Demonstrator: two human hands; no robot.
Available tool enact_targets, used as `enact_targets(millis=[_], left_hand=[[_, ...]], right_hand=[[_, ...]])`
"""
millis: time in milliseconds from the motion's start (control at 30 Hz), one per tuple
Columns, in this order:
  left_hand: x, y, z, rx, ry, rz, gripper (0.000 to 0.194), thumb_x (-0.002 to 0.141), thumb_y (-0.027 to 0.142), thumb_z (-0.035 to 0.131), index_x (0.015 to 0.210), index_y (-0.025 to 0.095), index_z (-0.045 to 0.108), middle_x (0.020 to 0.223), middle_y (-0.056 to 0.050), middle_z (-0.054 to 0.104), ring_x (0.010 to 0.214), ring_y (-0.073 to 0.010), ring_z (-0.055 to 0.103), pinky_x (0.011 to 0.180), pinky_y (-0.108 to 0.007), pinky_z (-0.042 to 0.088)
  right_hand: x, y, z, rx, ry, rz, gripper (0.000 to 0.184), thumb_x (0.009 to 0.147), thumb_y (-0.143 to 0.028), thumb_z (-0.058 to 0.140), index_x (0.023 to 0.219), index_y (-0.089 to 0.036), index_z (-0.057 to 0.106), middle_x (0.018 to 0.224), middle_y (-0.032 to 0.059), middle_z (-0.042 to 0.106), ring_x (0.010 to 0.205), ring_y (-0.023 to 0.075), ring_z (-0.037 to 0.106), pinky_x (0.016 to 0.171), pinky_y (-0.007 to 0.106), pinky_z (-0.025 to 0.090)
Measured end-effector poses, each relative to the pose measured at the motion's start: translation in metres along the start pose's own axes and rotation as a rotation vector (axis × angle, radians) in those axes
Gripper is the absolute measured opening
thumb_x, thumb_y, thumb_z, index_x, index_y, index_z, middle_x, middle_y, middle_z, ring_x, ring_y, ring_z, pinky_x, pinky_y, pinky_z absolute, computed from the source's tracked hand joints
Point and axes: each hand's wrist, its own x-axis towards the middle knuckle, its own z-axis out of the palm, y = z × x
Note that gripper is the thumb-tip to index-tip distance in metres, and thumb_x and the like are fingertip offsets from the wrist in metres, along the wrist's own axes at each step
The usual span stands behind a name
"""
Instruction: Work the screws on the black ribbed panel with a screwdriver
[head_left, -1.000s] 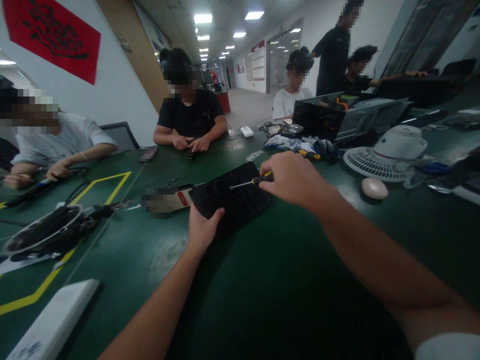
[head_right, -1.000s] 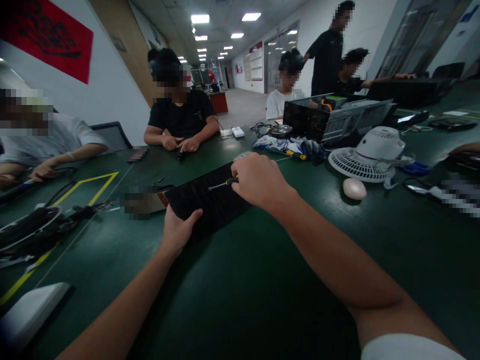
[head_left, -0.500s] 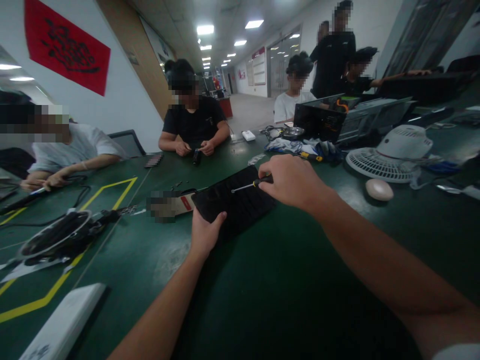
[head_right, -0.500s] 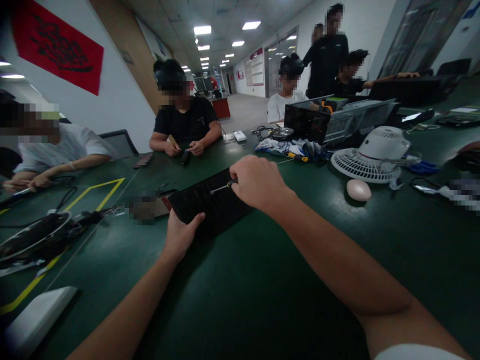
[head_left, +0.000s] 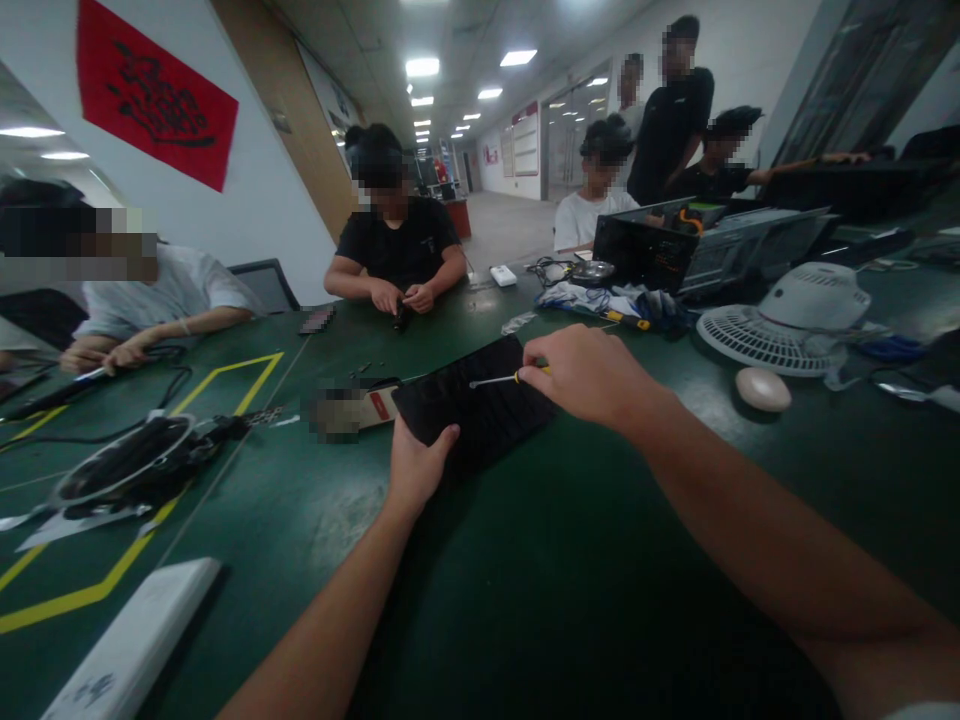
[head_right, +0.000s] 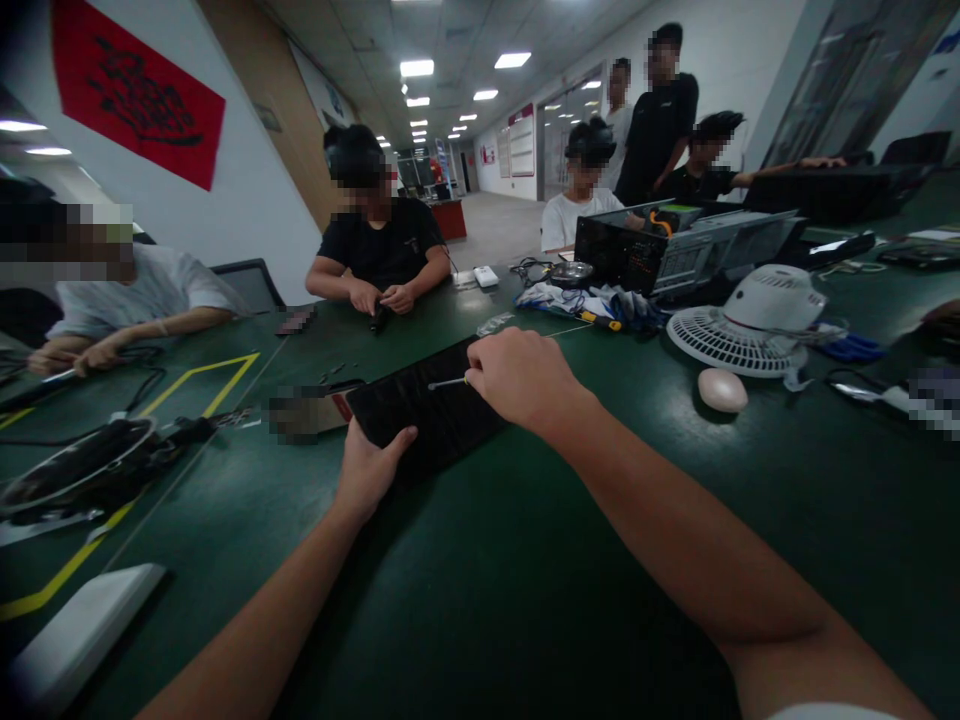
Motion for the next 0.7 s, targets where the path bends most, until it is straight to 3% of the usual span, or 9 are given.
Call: enact_targets(millis=[133, 267, 433, 567, 700], left_hand=[[0.0007, -0.0010, 0.0000, 0.019, 0.004, 0.001, 0.067, 0.076, 0.021, 0.092, 0.137, 0.023, 0.065, 0.137, -0.012, 0.077, 0.137, -0.0371, 0.071, 0.127, -0.062, 0.051], [0.0007, -0.0008, 0.0004, 0.027, 0.005, -0.003, 0.069, 0.075, 0.021, 0.093, 0.138, 0.022, 0.065, 0.138, -0.013, 0.076, 0.138, -0.0370, 0.071, 0.128, -0.061, 0.050], [-0.0004, 0.0009, 0.0006, 0.025, -0.002, -0.012, 0.068, 0.077, 0.022, 0.091, 0.139, 0.022, 0.064, 0.141, -0.014, 0.076, 0.141, -0.0370, 0.070, 0.128, -0.061, 0.050], [-0.0004, -0.0013, 0.0006, 0.015, -0.018, 0.011, 0.069, 0.078, 0.022, 0.091, 0.141, 0.023, 0.063, 0.142, -0.013, 0.076, 0.141, -0.0360, 0.070, 0.128, -0.060, 0.050], [-0.0001, -0.0035, 0.0005, 0.016, -0.016, 0.003, 0.069, 0.079, 0.023, 0.091, 0.142, 0.022, 0.062, 0.143, -0.014, 0.075, 0.141, -0.0362, 0.070, 0.127, -0.059, 0.051]], right_hand=[[-0.0017, 0.0015, 0.0025, 0.008, 0.016, -0.040, 0.032, 0.093, -0.030, 0.079, 0.124, -0.024, 0.082, 0.118, 0.0126, 0.083, 0.108, 0.0353, 0.076, 0.077, 0.039, 0.046], [-0.0028, 0.0026, 0.0044, -0.005, 0.055, -0.085, 0.031, 0.091, -0.018, 0.072, 0.120, -0.023, 0.080, 0.114, 0.0108, 0.082, 0.103, 0.0316, 0.075, 0.075, 0.038, 0.044], [-0.0021, 0.0024, 0.0016, -0.023, 0.047, -0.067, 0.023, 0.096, -0.026, 0.069, 0.113, -0.023, 0.085, 0.118, 0.0120, 0.081, 0.106, 0.0326, 0.074, 0.077, 0.039, 0.047], [-0.0020, 0.0018, -0.0020, -0.051, 0.035, -0.031, 0.030, 0.103, -0.038, 0.064, 0.114, -0.022, 0.087, 0.120, 0.0150, 0.082, 0.112, 0.0370, 0.075, 0.080, 0.042, 0.050], [-0.0020, 0.0000, -0.0018, -0.045, -0.040, -0.015, 0.039, 0.109, -0.039, 0.053, 0.115, -0.021, 0.087, 0.115, 0.0178, 0.084, 0.107, 0.0387, 0.077, 0.079, 0.044, 0.050]])
